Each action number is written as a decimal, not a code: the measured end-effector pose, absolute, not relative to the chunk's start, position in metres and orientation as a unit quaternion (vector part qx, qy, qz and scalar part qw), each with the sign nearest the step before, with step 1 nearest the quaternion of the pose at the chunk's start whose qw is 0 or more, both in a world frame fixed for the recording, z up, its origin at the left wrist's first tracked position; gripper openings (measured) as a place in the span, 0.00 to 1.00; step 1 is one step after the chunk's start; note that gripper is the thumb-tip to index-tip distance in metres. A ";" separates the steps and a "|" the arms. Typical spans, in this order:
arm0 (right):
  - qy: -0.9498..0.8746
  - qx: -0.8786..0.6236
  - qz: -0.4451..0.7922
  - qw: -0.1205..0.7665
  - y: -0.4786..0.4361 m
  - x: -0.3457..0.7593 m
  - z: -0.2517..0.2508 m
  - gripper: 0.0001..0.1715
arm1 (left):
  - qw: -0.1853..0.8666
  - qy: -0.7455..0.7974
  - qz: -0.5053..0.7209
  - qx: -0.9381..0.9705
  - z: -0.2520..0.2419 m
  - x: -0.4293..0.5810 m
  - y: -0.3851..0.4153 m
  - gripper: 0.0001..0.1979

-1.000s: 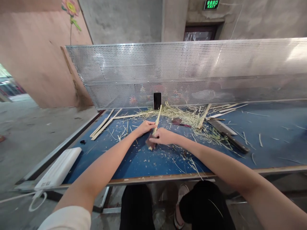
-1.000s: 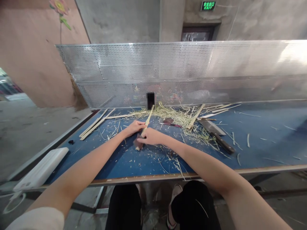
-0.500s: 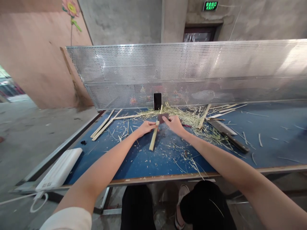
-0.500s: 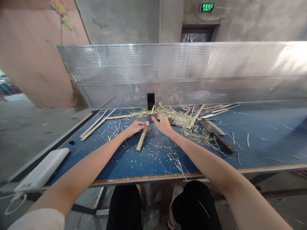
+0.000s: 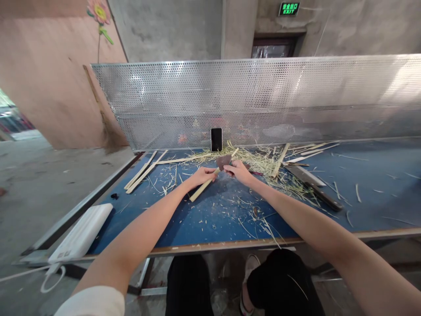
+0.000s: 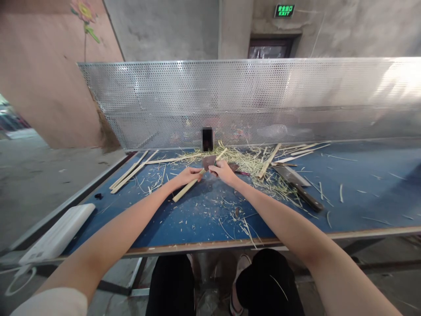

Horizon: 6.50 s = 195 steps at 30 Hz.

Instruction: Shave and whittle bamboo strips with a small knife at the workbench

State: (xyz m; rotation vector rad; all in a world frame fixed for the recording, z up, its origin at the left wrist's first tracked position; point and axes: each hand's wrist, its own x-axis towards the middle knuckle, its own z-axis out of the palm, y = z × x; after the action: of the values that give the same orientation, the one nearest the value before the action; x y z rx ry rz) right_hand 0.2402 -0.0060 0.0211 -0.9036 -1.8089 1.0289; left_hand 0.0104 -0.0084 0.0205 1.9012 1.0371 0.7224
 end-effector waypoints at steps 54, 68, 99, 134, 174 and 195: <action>-0.662 -0.529 0.236 0.476 0.000 0.261 0.032 0.37 | 0.583 0.354 0.255 0.685 0.031 0.011 -0.022 0.37; -0.603 -0.537 0.261 0.529 0.013 0.272 0.029 0.36 | 0.588 0.355 0.263 0.678 0.034 0.012 -0.026 0.34; -0.683 -0.501 0.237 0.475 0.006 0.250 0.022 0.41 | 0.617 0.326 0.279 0.660 0.023 0.012 -0.013 0.36; -0.602 -0.399 0.286 0.629 0.011 0.269 0.032 0.25 | 0.411 0.394 0.345 0.746 0.054 0.007 -0.042 0.34; -0.676 -0.388 0.321 0.538 0.000 0.257 0.033 0.36 | 0.002 0.441 0.249 0.863 0.041 0.006 -0.039 0.26; -0.749 -0.281 0.445 0.403 -0.008 0.247 0.025 0.20 | 0.014 0.526 0.249 0.813 0.046 0.013 -0.043 0.17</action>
State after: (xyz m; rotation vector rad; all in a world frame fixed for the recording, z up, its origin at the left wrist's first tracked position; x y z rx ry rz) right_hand 0.2473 -0.0081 0.0246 -0.7107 -1.8906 1.1237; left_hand 0.0127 -0.0428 0.0458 2.5309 1.6395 0.7766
